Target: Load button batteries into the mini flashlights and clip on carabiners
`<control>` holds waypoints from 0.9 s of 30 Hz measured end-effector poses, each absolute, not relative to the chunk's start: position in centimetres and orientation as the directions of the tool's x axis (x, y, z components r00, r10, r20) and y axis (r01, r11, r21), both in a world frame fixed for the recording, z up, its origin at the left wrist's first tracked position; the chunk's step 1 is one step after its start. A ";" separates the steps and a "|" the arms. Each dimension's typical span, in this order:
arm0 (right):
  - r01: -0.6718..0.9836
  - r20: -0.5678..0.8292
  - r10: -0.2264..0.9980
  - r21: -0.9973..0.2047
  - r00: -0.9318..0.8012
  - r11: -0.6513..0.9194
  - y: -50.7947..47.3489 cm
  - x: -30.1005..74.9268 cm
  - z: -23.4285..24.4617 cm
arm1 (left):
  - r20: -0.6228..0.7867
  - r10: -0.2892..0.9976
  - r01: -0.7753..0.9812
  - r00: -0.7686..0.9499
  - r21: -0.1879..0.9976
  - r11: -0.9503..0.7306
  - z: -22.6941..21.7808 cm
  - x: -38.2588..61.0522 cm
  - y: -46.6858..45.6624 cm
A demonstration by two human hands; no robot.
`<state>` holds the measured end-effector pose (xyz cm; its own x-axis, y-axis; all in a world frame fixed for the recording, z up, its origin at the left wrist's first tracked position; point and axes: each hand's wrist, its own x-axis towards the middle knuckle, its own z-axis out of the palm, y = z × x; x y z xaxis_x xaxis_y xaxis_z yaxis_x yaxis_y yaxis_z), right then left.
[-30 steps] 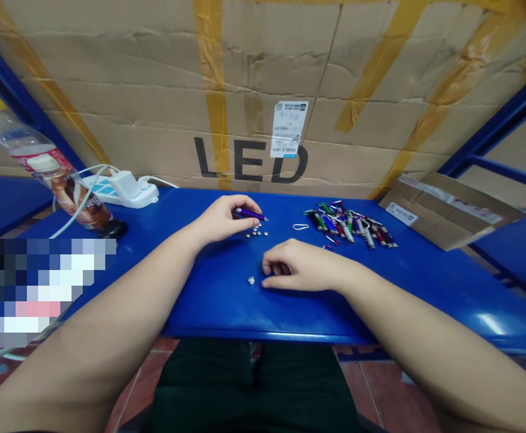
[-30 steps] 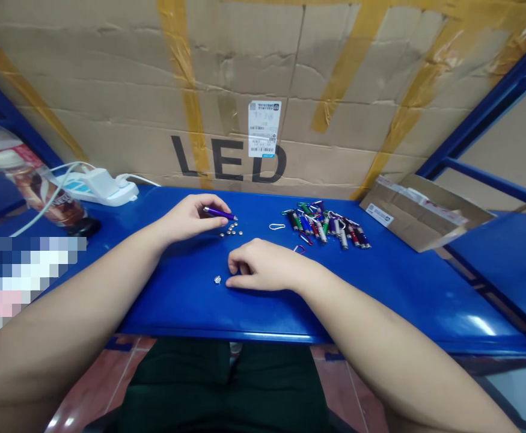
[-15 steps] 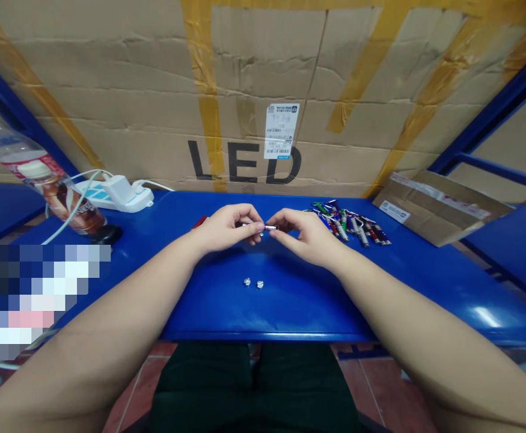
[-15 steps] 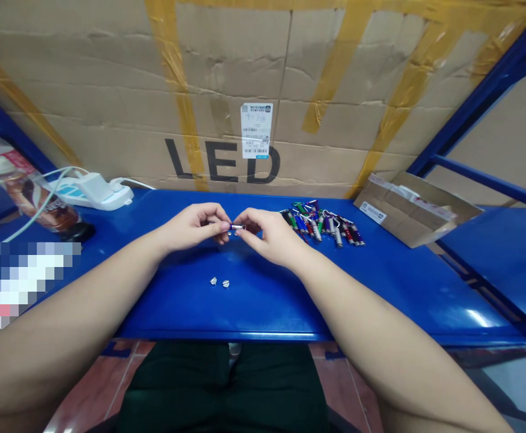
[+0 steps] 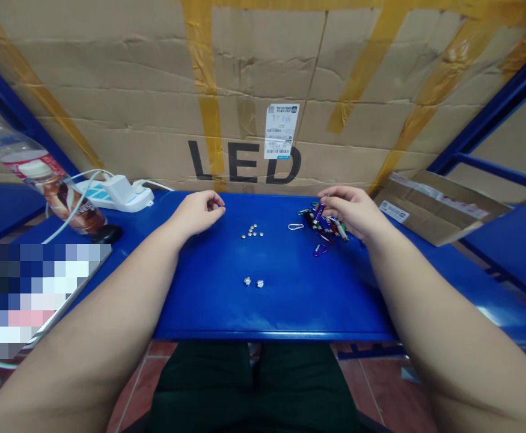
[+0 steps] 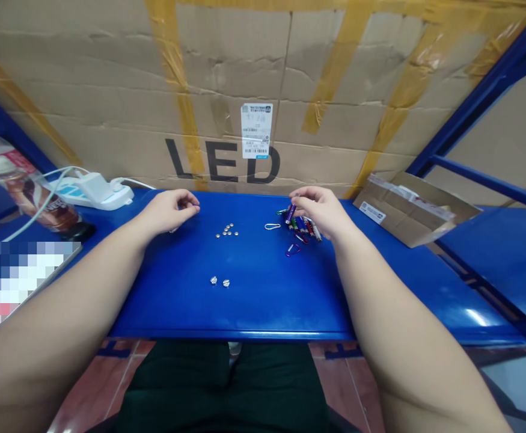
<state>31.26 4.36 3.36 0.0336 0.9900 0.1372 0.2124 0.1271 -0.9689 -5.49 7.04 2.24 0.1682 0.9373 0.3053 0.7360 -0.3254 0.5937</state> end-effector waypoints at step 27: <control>0.940 -0.344 0.908 -0.318 -0.238 0.126 1.7 29.2 4.1 | 0.224 0.835 0.301 0.502 0.860 -0.411 1.6 -0.9 4.1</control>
